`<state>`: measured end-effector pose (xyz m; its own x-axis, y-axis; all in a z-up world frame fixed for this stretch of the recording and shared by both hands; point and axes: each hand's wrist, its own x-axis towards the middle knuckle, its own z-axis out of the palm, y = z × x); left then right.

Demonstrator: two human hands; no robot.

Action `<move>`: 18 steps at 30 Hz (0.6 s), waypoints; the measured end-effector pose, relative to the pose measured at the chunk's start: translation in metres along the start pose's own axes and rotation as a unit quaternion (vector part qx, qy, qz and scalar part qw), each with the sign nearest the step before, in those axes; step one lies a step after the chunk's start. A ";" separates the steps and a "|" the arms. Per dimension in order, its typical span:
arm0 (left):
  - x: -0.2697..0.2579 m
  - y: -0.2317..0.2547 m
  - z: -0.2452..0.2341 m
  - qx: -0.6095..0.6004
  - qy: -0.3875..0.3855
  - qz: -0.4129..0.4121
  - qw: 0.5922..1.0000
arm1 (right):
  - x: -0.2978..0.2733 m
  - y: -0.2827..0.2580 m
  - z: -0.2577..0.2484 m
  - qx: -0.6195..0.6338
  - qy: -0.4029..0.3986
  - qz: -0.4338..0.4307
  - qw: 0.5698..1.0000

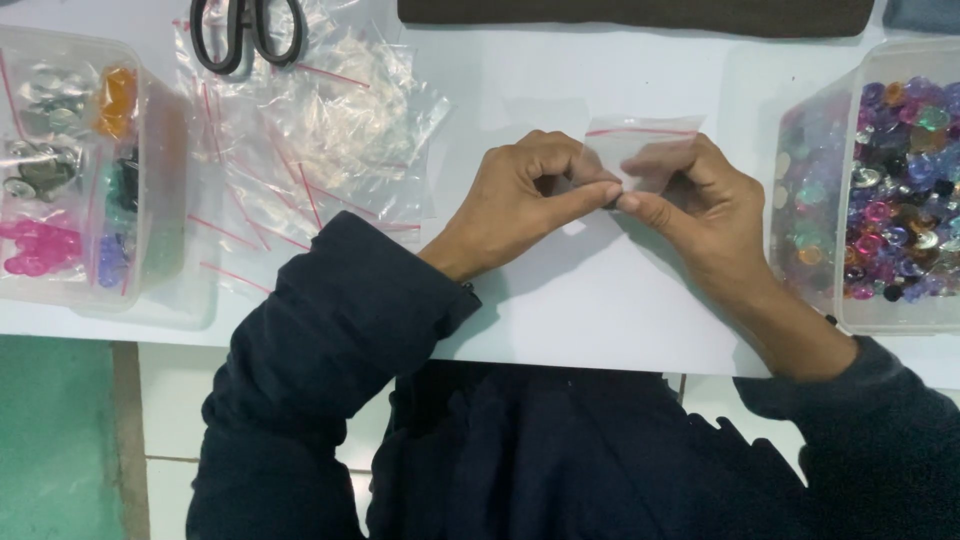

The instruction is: Sorting and packaging small colorful buttons into plastic bags.

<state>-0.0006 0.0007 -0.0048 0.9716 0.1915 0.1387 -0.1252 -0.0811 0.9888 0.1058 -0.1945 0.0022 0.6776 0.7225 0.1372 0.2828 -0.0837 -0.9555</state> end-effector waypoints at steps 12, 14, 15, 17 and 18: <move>0.000 0.010 0.004 0.043 -0.022 -0.006 0.999 | -0.006 0.006 -0.004 0.033 0.076 0.020 0.996; 0.000 0.014 0.003 0.051 -0.030 -0.025 0.998 | -0.006 0.013 -0.009 0.047 0.093 0.003 0.995; -0.001 0.016 0.004 0.056 -0.040 -0.045 0.997 | -0.008 0.016 -0.012 0.059 0.112 -0.012 0.992; -0.001 0.012 0.005 0.065 -0.034 -0.033 0.997 | -0.007 0.008 -0.010 0.074 0.089 0.001 0.993; -0.001 0.011 0.005 0.075 -0.025 -0.020 0.997 | -0.007 0.003 -0.008 0.089 0.065 0.014 0.994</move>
<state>-0.0015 -0.0053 0.0054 0.9846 0.1479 0.0935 -0.0594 -0.2204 0.9736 0.1079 -0.2054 0.0002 0.7694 0.6251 0.1311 0.1456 0.0283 -0.9889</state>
